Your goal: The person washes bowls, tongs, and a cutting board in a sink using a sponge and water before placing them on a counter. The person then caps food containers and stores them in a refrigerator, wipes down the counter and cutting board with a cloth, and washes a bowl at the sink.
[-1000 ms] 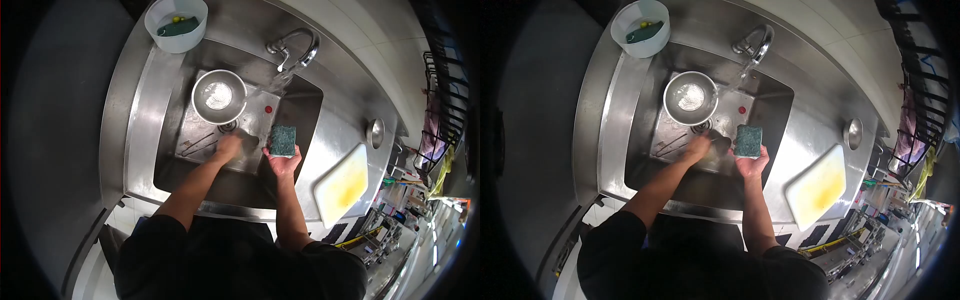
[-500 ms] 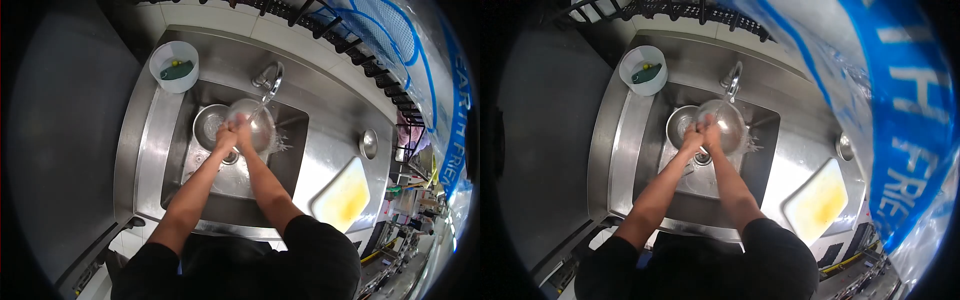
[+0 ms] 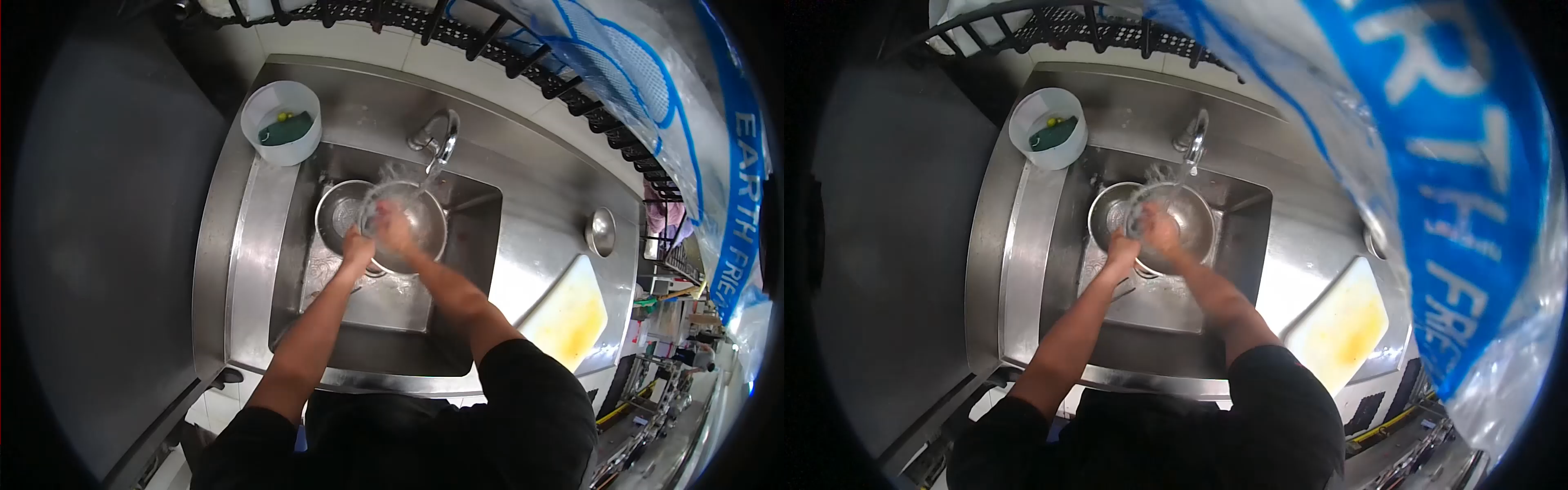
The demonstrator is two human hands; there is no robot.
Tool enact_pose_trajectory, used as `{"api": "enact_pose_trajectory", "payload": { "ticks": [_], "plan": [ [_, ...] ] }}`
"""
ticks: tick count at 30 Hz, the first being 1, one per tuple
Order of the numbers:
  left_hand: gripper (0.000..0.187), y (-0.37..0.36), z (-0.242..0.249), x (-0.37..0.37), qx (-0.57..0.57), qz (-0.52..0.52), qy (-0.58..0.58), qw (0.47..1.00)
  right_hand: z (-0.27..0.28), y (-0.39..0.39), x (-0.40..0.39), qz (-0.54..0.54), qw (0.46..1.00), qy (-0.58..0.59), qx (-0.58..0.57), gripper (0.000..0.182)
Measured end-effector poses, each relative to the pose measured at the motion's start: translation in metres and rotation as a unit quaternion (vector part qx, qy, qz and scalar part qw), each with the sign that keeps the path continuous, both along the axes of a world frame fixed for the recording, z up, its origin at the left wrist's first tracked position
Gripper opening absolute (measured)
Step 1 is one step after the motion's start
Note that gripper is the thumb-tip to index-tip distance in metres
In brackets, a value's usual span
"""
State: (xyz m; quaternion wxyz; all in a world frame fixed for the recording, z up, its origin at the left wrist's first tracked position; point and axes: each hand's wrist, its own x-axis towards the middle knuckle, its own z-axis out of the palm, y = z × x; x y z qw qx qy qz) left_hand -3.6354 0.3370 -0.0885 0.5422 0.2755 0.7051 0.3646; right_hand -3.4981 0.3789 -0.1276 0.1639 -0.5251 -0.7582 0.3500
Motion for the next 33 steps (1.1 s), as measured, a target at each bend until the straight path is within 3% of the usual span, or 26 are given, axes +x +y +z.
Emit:
{"api": "enact_pose_trajectory", "payload": {
  "ticks": [1, 2, 3, 5, 6, 7, 8, 9, 10, 11, 12, 14, 15, 16, 17, 18, 19, 21, 22, 23, 25, 26, 27, 29, 31, 33],
  "plan": [
    [0.047, 0.009, -0.002, -0.014, 0.002, -0.002, -0.002, 1.0, 0.014, -0.015, -0.019, -0.051, 0.986, 0.16, 0.005, 0.014],
    [0.046, 0.013, -0.008, -0.044, 0.003, -0.052, -0.062, 0.997, 0.01, -0.014, 0.005, 0.136, 0.983, 0.094, -0.08, 0.018],
    [0.045, 0.016, -0.009, -0.064, 0.005, -0.103, -0.118, 0.988, -0.024, -0.002, 0.035, 0.318, 0.943, 0.038, -0.087, 0.018],
    [0.048, -0.007, 0.04, -0.037, -0.064, -0.043, -0.012, 0.997, -0.034, 0.037, 0.062, 0.26, 0.951, -0.139, -0.091, 0.019],
    [0.05, -0.01, 0.002, -0.026, 0.044, -0.045, 0.063, 0.996, -0.022, 0.029, 0.038, 0.254, 0.953, -0.141, -0.088, 0.019],
    [0.052, -0.007, -0.038, -0.008, 0.153, -0.045, 0.13, 0.979, 0.002, 0.01, -0.005, 0.021, 0.997, -0.076, -0.018, 0.018],
    [0.052, 0.007, -0.033, -0.004, 0.09, -0.021, 0.121, 0.988, 0.018, 0.001, -0.022, -0.211, 0.976, -0.006, 0.058, 0.018],
    [0.052, 0.023, -0.024, -0.012, 0.024, 0.003, 0.115, 0.993, 0.022, 0.003, -0.008, -0.215, 0.975, -0.013, 0.062, 0.018],
    [0.049, 0.027, -0.007, -0.034, -0.045, 0.086, -0.016, 0.995, 0.019, 0.004, 0.013, 0.056, 0.995, -0.07, -0.039, 0.019],
    [0.052, 0.012, -0.006, -0.056, 0.021, -0.01, -0.158, 0.987, 0.013, 0.007, 0.036, 0.319, 0.93, -0.118, -0.136, 0.021],
    [0.057, -0.001, -0.049, -0.065, 0.073, -0.098, -0.018, 0.992, -0.01, 0.004, 0.066, 0.244, 0.952, -0.171, -0.066, 0.022],
    [0.058, -0.02, -0.017, -0.055, -0.08, 0.065, -0.18, 0.978, 0.015, 0.012, 0.103, 0.159, 0.965, -0.209, 0.028, 0.021],
    [0.055, -0.029, -0.065, -0.056, -0.08, 0.097, -0.257, 0.958, 0.041, 0.003, 0.114, 0.142, 0.967, -0.212, 0.03, 0.021],
    [0.052, -0.03, -0.116, -0.062, -0.085, 0.124, -0.333, 0.931, 0.08, -0.013, 0.121, -0.003, 0.996, -0.075, -0.058, 0.02],
    [0.052, -0.026, -0.118, -0.066, -0.094, 0.096, -0.334, 0.933, 0.114, -0.033, 0.13, -0.157, 0.975, 0.069, -0.138, 0.019],
    [0.044, -0.022, -0.117, -0.058, -0.216, 0.091, -0.363, 0.902, 0.131, -0.059, 0.14, -0.212, 0.94, 0.196, -0.183, 0.021],
    [0.041, -0.014, -0.119, -0.043, -0.289, 0.063, -0.363, 0.883, 0.13, -0.088, 0.142, -0.281, 0.873, 0.37, -0.148, 0.011],
    [0.036, 0.01, -0.125, -0.013, -0.371, -0.057, -0.354, 0.857, 0.162, -0.139, 0.148, -0.364, 0.658, 0.634, -0.178, 0.009],
    [0.037, 0.026, -0.128, -0.004, -0.378, -0.136, -0.341, 0.85, 0.177, -0.162, 0.162, -0.383, 0.634, 0.653, -0.158, 0.009],
    [0.036, 0.046, -0.129, 0.004, -0.353, -0.118, -0.371, 0.851, 0.175, -0.182, 0.19, -0.375, 0.644, 0.659, -0.104, 0.01],
    [0.033, 0.089, -0.127, 0.003, -0.274, -0.083, -0.395, 0.873, 0.204, -0.206, 0.231, -0.476, 0.649, 0.593, 0.015, 0.012],
    [0.029, 0.108, -0.123, 0.012, -0.216, -0.076, -0.393, 0.89, 0.198, -0.223, 0.273, -0.53, 0.735, 0.415, 0.077, 0.012],
    [0.024, 0.117, -0.104, 0.02, -0.147, -0.036, -0.46, 0.875, 0.184, -0.243, 0.319, -0.562, 0.787, 0.218, 0.129, 0.013],
    [0.021, 0.135, -0.071, 0.031, -0.074, 0.003, -0.52, 0.851, 0.182, -0.275, 0.386, -0.605, 0.783, 0.015, 0.143, 0.017],
    [0.023, 0.151, -0.056, 0.034, 0.014, -0.019, -0.417, 0.909, 0.165, -0.312, 0.432, -0.596, 0.76, -0.209, 0.15, 0.024],
    [0.027, 0.132, 0.015, 0.036, 0.059, -0.008, -0.335, 0.94, 0.149, -0.344, 0.453, -0.626, 0.732, -0.247, 0.107, 0.028]
  ]
}}
